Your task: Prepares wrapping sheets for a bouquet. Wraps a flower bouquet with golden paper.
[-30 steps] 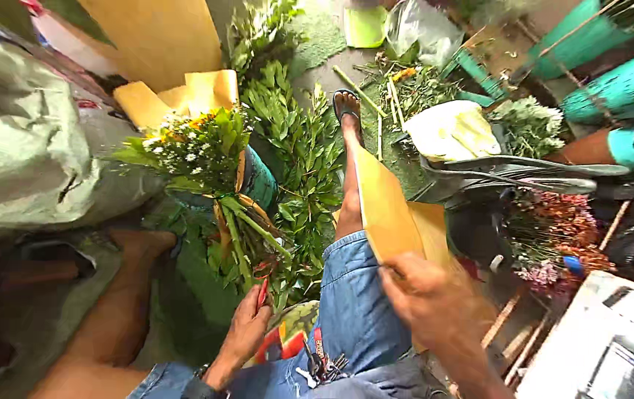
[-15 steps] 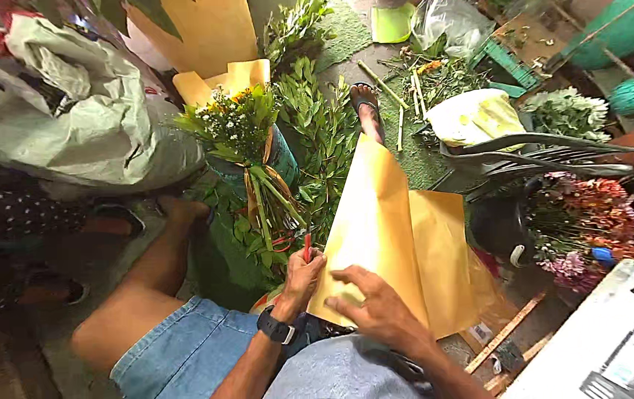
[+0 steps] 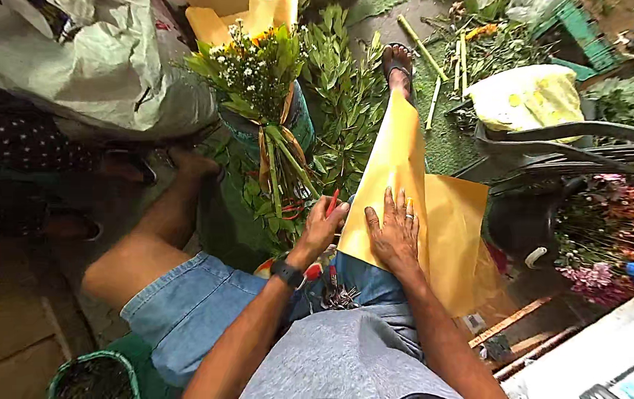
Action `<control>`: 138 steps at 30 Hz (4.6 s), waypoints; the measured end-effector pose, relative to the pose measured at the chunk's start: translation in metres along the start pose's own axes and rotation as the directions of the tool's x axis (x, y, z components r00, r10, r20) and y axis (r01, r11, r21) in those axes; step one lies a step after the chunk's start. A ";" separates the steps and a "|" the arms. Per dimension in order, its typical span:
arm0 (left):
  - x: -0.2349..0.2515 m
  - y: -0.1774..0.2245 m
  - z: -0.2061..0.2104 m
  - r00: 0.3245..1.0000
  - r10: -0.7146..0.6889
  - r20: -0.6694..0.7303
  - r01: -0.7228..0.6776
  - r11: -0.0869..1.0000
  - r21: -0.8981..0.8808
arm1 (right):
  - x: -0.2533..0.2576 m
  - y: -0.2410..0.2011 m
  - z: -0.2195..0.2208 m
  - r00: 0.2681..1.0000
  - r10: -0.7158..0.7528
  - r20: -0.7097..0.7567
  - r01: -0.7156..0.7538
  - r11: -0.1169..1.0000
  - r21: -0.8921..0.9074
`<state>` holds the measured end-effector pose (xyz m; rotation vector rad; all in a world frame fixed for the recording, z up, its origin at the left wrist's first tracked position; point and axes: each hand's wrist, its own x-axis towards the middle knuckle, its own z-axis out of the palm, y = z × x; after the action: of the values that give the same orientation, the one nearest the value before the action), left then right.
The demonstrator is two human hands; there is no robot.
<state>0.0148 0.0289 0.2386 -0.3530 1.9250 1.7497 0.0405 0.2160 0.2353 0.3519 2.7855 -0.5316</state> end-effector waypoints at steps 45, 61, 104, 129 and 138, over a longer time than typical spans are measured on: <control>-0.142 -0.002 -0.070 0.896 -0.194 0.399 0.102 0.965 0.240 | 0.001 0.002 0.005 0.999 -0.020 -0.048 0.022 0.999 0.041; -0.147 -0.001 -0.078 0.884 -0.216 0.415 0.114 0.960 0.257 | 0.001 0.002 0.006 0.999 -0.011 -0.045 0.012 0.999 0.030; -0.104 0.021 -0.037 0.920 -0.266 0.288 0.206 0.953 0.223 | 0.001 -0.001 0.006 0.999 -0.005 -0.049 0.008 0.999 0.048; -0.060 0.024 -0.038 0.939 -0.239 0.248 0.238 0.971 0.036 | 0.001 -0.004 0.009 0.998 -0.020 -0.066 0.019 1.000 -0.021; 0.003 0.042 -0.019 0.941 -0.263 0.211 0.267 0.964 0.008 | 0.003 -0.005 0.008 0.999 -0.007 -0.053 0.006 1.000 -0.026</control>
<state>-0.0135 0.0161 0.2733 -0.3973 1.6285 1.5636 0.0382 0.2088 0.2294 0.3569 2.8427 -0.4947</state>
